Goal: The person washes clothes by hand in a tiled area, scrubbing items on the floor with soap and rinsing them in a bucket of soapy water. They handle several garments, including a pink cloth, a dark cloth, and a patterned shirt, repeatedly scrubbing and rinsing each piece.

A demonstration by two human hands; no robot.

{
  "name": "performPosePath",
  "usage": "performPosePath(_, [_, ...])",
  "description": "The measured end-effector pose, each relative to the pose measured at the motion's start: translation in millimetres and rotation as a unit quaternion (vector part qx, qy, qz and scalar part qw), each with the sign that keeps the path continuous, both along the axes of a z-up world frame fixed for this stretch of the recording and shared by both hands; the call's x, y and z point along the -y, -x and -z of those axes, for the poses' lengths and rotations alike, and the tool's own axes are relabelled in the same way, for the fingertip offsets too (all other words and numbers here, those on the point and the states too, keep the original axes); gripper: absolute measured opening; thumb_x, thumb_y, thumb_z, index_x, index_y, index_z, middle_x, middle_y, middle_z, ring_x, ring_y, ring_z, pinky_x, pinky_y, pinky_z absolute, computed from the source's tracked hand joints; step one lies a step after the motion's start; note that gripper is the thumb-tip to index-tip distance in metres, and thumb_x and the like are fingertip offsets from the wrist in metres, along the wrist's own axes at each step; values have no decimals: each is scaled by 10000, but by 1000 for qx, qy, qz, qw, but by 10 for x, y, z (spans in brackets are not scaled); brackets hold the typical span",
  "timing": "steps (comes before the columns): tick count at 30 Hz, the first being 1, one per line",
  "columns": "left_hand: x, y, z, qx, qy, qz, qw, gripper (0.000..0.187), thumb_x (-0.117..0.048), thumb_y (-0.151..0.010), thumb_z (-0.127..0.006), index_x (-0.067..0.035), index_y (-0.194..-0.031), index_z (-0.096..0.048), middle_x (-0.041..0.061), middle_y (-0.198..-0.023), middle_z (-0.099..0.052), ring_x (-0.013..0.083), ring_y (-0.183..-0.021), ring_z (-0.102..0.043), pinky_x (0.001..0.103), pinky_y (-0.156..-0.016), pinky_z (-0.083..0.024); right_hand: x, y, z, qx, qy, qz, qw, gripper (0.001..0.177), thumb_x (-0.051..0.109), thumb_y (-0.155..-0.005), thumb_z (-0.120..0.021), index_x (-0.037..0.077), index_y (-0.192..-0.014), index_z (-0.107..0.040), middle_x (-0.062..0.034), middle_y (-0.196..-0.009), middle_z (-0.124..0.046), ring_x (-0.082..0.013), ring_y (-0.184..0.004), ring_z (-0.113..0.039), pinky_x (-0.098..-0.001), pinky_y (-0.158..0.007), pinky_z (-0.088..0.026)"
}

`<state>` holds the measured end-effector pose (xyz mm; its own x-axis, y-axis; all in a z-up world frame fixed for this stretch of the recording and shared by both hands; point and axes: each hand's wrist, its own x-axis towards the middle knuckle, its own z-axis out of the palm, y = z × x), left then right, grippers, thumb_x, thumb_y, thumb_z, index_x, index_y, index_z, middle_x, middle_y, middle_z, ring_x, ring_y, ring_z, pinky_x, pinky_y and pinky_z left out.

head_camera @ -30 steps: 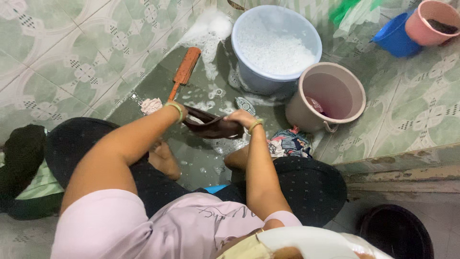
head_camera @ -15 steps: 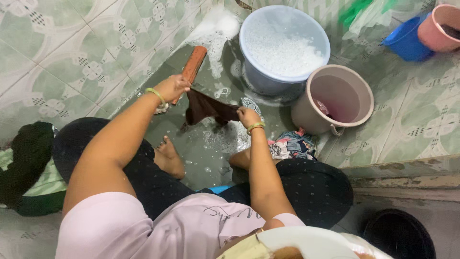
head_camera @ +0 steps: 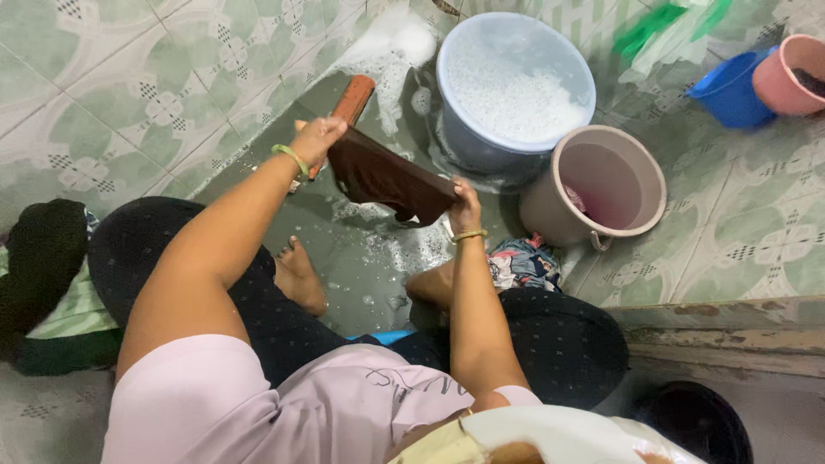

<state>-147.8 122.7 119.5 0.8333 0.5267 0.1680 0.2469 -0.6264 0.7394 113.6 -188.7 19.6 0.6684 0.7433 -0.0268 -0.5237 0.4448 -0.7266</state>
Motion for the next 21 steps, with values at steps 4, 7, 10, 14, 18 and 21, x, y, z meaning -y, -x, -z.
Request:
performPosePath(4, [116, -24, -393, -13, -68, -39, 997, 472, -521, -1085, -496, -126, -1198, -728, 178, -1311, -681, 299, -1304, -549, 491, -1207, -274, 87, -137, -696, 545, 269, -24, 794, 411, 419, -825, -693, 81, -1056, -726, -111, -1016, -702, -272, -1025, -608, -427, -964, -442])
performPosePath(7, [182, 164, -801, -178, -302, 43, 936, 452, -500, -1049, -460, -185, -1186, -753, 105, -1370, -660, 257, -1417, -463, 568, -1267, -117, 176, -177, -1299, 774, 440, -102, 444, 528, 576, -827, -684, 111, -1066, -757, -143, -1009, -724, -304, -1030, -609, -470, -985, -405])
performPosePath(10, [388, 212, -953, -219, -479, 112, 843, 473, -564, -969, -475, -245, -1161, -766, 106, -1477, -564, 254, -1476, -365, 598, -1235, -2, 275, -271, -1529, 840, 432, -158, 287, 599, 651, -780, -685, 161, -1115, -761, -135, -1032, -737, -308, -1063, -619, -498, -974, -378])
performPosePath(14, [701, 309, -866, -376, -461, 135, 792, 503, -627, -939, -525, -257, -1200, -746, 81, -1406, -604, 257, -1482, -358, 552, -1251, 3, 170, -416, -1349, 820, 466, -260, 206, 435, 559, -867, -634, 262, -1161, -756, -86, -1079, -756, -282, -1110, -655, -519, -1085, -338])
performPosePath(18, [686, 249, -478, -375, -384, 98, 838, 449, -523, -967, -570, -213, -1239, -749, 26, -1354, -688, 252, -1486, -434, 564, -1336, -23, -136, -658, -1185, 809, 503, -252, 172, 394, 528, -941, -633, 237, -1175, -759, -125, -1111, -762, -326, -1108, -671, -546, -1138, -328])
performPosePath(21, [508, 199, -186, -341, -481, -11, 807, 430, -431, -920, -593, -176, -1245, -715, 38, -1362, -641, 279, -1487, -371, 629, -1235, -13, -419, -704, -1118, 822, 489, -126, 262, 305, 414, -857, -666, 236, -1075, -784, -92, -1066, -753, -329, -1120, -631, -559, -1080, -371])
